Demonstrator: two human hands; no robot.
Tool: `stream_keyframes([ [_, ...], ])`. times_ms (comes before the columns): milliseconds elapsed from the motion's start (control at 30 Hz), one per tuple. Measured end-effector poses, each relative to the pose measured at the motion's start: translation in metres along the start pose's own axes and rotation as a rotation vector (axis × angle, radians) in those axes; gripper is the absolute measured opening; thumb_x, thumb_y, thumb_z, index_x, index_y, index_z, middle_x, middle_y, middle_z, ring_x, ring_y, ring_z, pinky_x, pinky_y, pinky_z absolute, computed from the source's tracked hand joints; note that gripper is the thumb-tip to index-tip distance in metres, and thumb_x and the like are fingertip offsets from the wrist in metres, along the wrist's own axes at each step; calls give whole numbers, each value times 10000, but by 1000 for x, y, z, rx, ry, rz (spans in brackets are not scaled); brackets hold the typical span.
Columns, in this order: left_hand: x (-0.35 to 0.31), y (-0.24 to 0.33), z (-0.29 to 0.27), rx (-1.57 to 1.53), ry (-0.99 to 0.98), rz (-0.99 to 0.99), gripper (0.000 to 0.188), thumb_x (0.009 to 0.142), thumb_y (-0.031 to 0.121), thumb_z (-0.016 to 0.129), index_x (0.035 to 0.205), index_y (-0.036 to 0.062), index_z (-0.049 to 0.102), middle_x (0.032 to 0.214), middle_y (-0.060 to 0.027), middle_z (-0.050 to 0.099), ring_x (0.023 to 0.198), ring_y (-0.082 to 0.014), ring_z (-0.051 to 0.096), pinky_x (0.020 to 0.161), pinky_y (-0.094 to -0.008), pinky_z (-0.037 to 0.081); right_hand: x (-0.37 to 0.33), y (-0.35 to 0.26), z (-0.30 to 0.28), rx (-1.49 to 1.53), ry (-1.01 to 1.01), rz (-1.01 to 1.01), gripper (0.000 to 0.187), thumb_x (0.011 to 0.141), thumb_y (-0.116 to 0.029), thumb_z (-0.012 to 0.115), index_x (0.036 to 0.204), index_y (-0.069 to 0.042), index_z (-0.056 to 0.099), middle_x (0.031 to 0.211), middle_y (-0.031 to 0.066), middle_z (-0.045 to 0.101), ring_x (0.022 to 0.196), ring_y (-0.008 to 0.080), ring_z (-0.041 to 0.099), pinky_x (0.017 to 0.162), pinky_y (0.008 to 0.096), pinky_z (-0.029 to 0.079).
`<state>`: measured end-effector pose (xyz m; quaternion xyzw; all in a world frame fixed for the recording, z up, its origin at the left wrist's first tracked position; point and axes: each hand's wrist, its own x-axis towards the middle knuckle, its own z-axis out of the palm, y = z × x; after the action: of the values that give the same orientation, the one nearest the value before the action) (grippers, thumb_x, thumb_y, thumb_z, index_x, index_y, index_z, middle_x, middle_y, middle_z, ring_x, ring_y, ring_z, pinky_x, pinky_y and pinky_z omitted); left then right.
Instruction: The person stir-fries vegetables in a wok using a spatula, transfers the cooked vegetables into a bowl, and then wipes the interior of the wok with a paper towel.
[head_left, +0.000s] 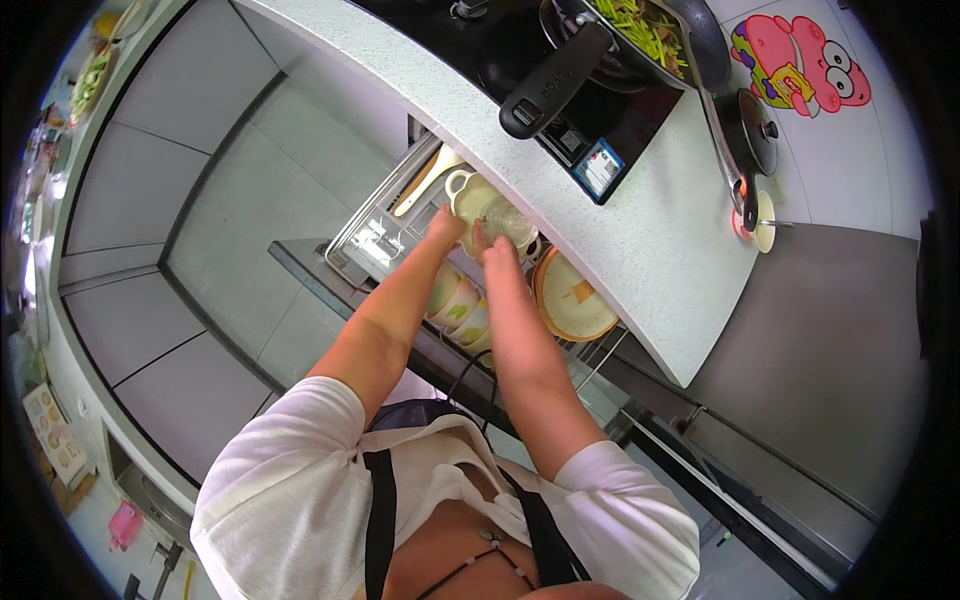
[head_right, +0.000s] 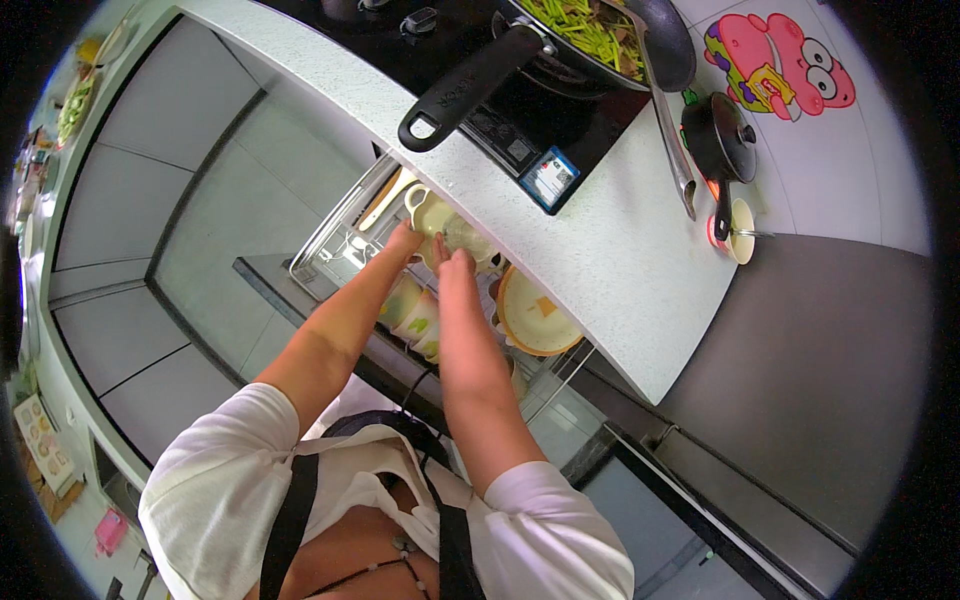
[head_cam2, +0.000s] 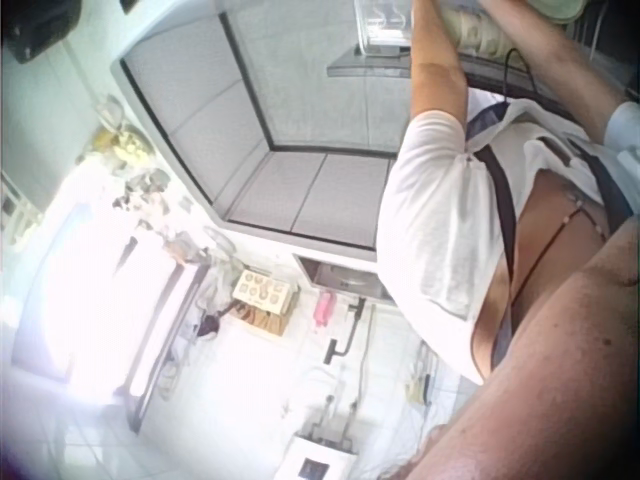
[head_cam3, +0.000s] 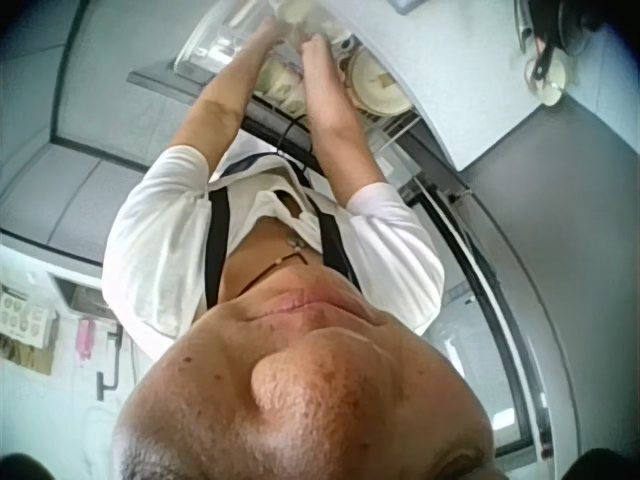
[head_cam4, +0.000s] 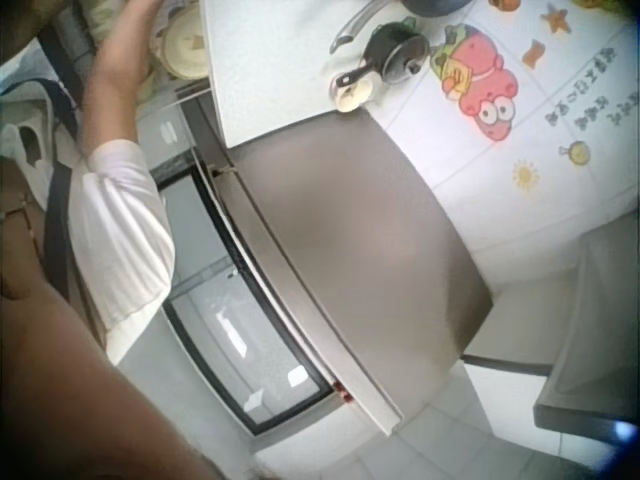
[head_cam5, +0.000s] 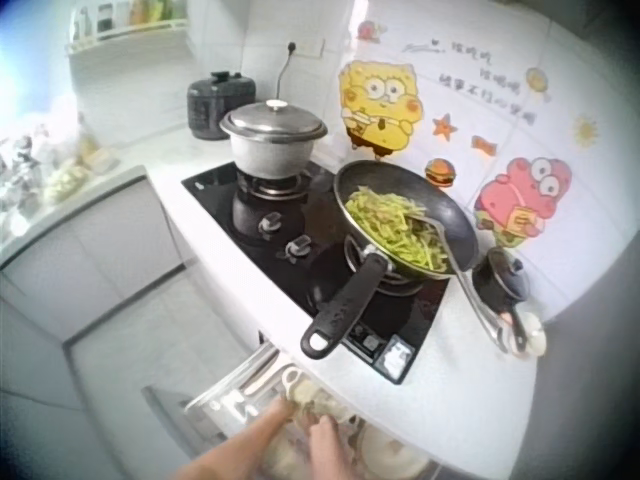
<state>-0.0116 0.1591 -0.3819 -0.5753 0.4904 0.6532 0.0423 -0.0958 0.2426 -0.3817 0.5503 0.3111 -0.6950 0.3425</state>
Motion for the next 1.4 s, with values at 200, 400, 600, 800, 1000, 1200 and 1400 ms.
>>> stream_keyframes([
  [200,-2,0,4,-97,-35,-29,370,780,90,526,1143,78,455,1118,-145,530,920,-323,575,531,-408,541,-23,7,14,29,117,-163,312,876,-117,318,1130,-43,483,1165,183,472,994,393,510,683,509,539],
  [400,-17,5,-28,51,16,-45,379,774,78,545,1131,4,443,1103,-204,525,916,-343,581,536,-442,541,-64,11,-3,-259,60,-125,309,847,-32,324,1130,35,431,1127,267,455,945,444,515,651,481,562],
  [600,-87,51,-55,200,-11,-51,355,764,79,539,1085,-48,454,1050,-235,550,896,-364,589,561,-427,536,-124,25,-19,-522,-100,-94,328,856,-31,334,1171,57,325,1097,293,454,819,441,576,626,442,574],
  [800,-112,64,-76,395,74,41,384,755,104,519,1091,-70,449,1031,-252,557,861,-355,599,648,-395,514,-147,24,-28,-651,-82,-63,351,860,-33,344,1191,50,262,1072,277,477,813,407,593,608,404,579],
  [1000,-169,77,-106,355,66,-16,350,750,113,527,1055,-58,503,1005,-223,582,832,-329,622,596,-393,527,-172,6,-51,-732,-185,49,337,852,-48,387,1165,60,327,1029,259,528,811,363,607,648,365,572],
  [1200,-166,46,-132,294,50,-30,326,753,101,522,1040,-53,519,972,-235,585,788,-346,627,536,-408,534,-180,-21,-58,-937,-238,26,310,855,-75,374,1142,42,370,961,251,574,791,315,617,660,349,554],
  [1400,-172,38,-158,178,92,10,307,772,61,484,1057,-53,509,963,-238,586,762,-352,626,495,-403,529,-201,-39,-65,-826,-261,138,329,931,-144,251,1212,28,247,1073,363,465,808,272,620,621,288,571],
])
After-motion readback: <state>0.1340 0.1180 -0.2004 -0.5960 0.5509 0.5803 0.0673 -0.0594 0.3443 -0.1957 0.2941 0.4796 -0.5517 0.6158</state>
